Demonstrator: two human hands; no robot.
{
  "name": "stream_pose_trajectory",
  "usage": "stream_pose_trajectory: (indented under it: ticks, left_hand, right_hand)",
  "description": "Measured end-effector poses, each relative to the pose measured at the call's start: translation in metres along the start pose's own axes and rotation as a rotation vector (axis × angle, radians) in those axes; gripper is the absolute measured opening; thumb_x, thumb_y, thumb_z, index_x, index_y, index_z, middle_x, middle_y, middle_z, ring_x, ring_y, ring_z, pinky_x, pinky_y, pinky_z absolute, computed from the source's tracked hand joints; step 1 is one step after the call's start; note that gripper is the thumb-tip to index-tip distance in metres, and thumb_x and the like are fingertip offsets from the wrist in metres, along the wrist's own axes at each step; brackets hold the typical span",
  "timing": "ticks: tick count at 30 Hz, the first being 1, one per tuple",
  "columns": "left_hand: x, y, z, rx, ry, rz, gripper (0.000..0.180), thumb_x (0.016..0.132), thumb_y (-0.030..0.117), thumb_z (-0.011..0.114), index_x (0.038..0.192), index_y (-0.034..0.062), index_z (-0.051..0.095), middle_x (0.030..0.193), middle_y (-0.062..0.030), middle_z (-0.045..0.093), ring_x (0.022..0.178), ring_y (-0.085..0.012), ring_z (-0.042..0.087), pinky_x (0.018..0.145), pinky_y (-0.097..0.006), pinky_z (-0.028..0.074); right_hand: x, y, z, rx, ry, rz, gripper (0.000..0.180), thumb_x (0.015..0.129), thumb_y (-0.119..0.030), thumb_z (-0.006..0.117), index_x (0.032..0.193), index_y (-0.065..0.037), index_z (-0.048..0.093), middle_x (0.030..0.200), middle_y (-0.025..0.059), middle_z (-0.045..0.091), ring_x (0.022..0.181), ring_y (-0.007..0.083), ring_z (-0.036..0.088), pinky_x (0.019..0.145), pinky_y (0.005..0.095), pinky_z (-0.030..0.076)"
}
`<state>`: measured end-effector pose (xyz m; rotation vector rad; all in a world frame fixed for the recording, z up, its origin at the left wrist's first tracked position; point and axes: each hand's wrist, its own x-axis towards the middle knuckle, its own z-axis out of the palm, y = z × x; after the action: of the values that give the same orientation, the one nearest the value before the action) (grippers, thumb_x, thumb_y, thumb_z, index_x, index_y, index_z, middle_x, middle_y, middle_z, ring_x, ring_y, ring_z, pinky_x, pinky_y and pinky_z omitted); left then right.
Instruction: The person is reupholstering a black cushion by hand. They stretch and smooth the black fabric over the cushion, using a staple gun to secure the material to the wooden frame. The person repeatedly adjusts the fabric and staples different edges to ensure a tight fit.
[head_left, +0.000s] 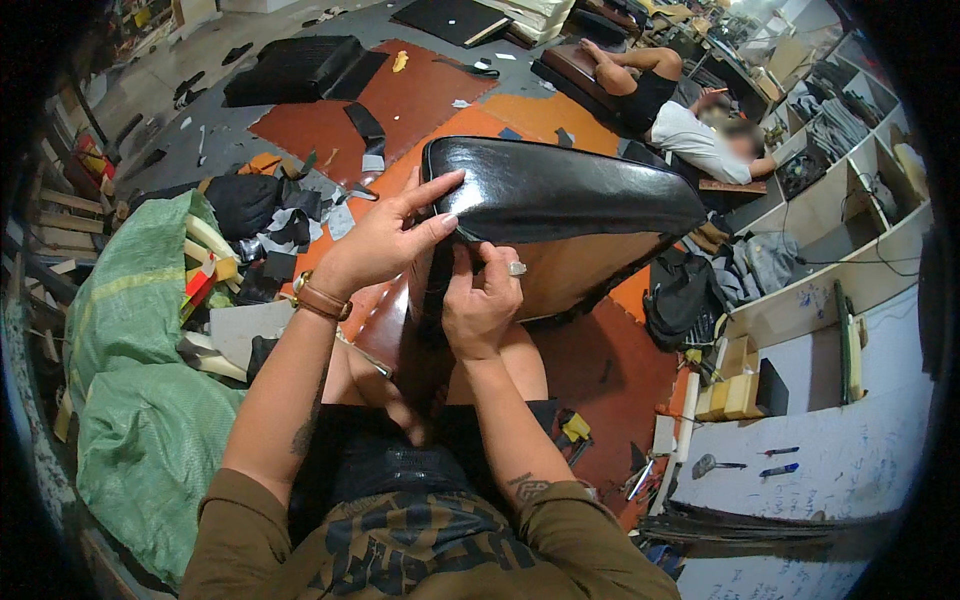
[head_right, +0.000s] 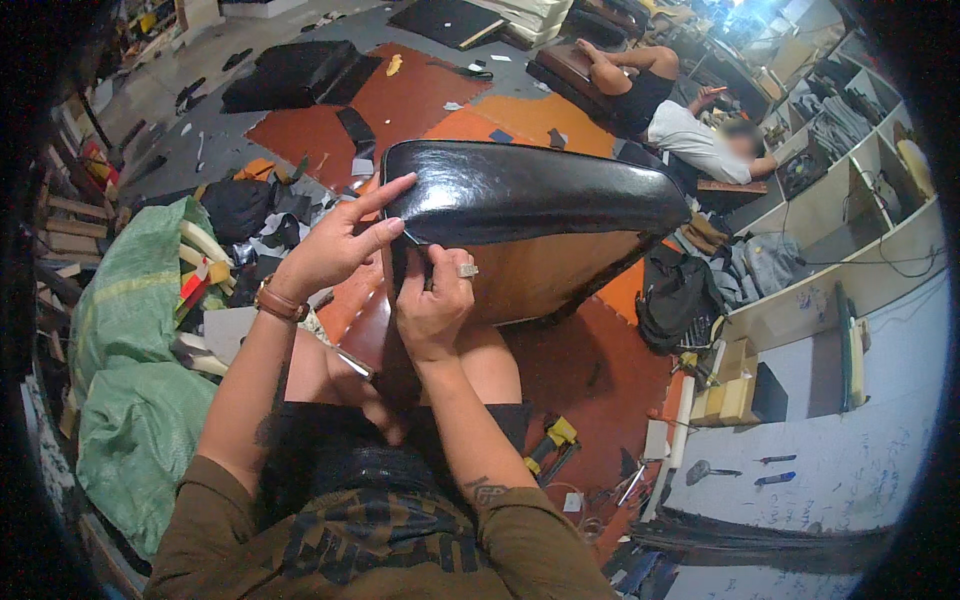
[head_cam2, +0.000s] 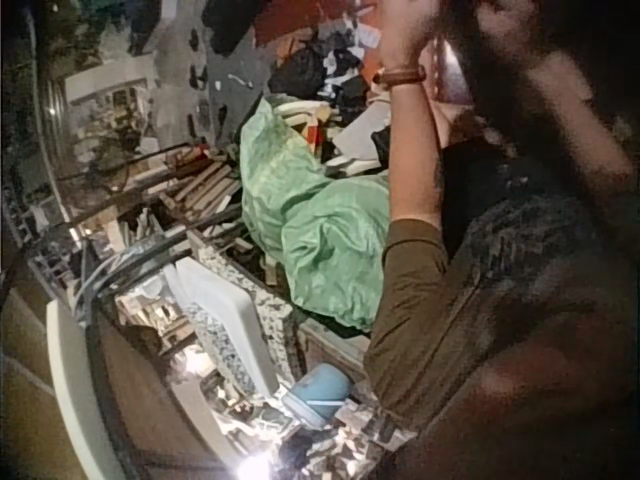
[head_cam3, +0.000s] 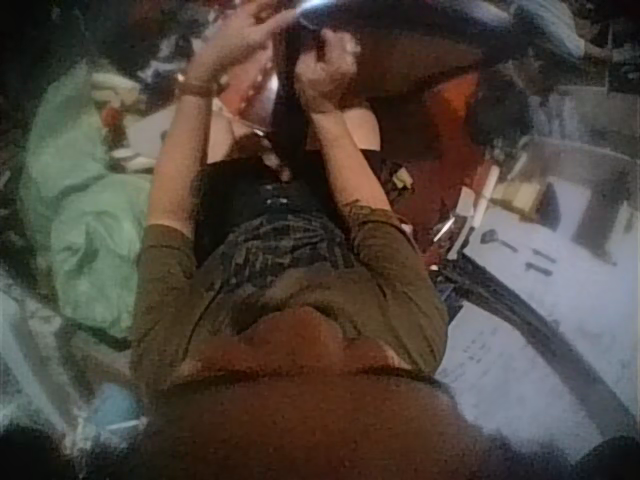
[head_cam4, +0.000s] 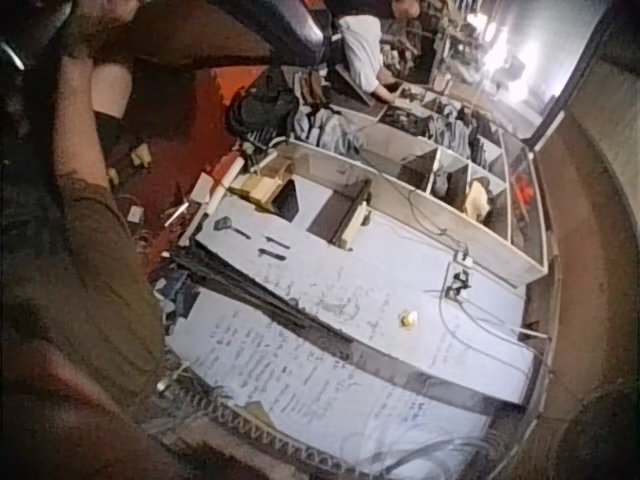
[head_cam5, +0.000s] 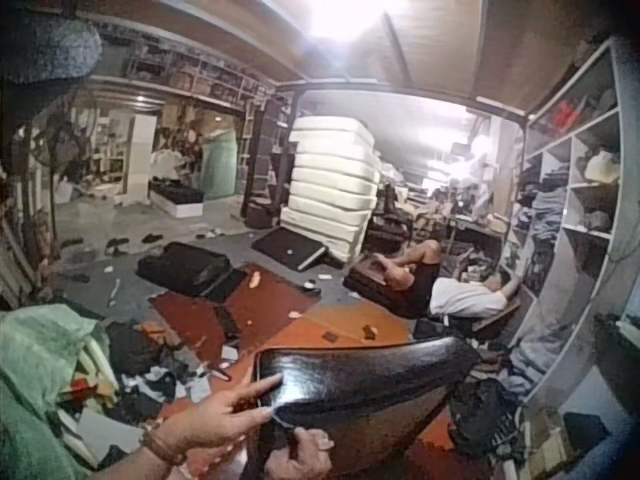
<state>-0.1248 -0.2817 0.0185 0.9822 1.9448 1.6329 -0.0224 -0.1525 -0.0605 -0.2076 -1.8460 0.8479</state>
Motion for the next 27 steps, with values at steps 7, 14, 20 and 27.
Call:
stream_pose_trajectory:
  ticks: [7, 14, 20, 27]
  left_hand:
    - [0.003, -0.01, 0.023, 0.029, 0.172, 0.139, 0.058, 0.102, 0.015, 0.074, 0.157, 0.0111, 0.058, 0.158, -0.0187, 0.052, 0.126, -0.0178, 0.062, 0.108, -0.032, 0.052]
    - [-0.003, -0.001, 0.035, 0.113, 0.278, 0.217, 0.047, 0.096, 0.015, 0.078, 0.141, 0.0033, 0.069, 0.15, -0.0201, 0.055, 0.129, -0.0291, 0.064, 0.107, -0.037, 0.054]
    - [-0.02, -0.008, 0.019, 0.483, 0.17, 0.497, 0.036, 0.087, 0.009, 0.083, 0.122, 0.0115, 0.075, 0.164, -0.0176, 0.052, 0.156, -0.05, 0.039, 0.127, -0.053, 0.036]
    - [-0.032, -0.011, 0.027, 0.705, 0.189, 0.608, 0.029, 0.082, 0.004, 0.084, 0.106, 0.011, 0.07, 0.155, -0.0095, 0.062, 0.15, -0.0565, 0.044, 0.121, -0.057, 0.047]
  right_hand:
    - [-0.008, 0.003, 0.008, 0.014, 0.066, 0.001, 0.013, 0.093, -0.002, 0.078, 0.103, 0.0, 0.07, 0.093, 0.0157, 0.069, 0.085, 0.0358, 0.068, 0.077, 0.0436, 0.053]
    - [-0.012, -0.004, 0.001, 0.06, 0.067, 0.073, 0.014, 0.093, -0.002, 0.078, 0.105, 0.0, 0.071, 0.095, 0.0165, 0.069, 0.086, 0.0364, 0.069, 0.078, 0.0443, 0.054]
    - [-0.016, -0.009, -0.02, 0.117, -0.019, 0.177, 0.017, 0.091, -0.004, 0.078, 0.106, -0.002, 0.071, 0.095, 0.0157, 0.068, 0.087, 0.037, 0.07, 0.077, 0.0449, 0.055]
    - [-0.02, -0.029, -0.04, 0.125, -0.046, 0.299, 0.016, 0.089, 0.0, 0.075, 0.104, -0.001, 0.071, 0.097, 0.0169, 0.068, 0.089, 0.0374, 0.069, 0.08, 0.0452, 0.055]
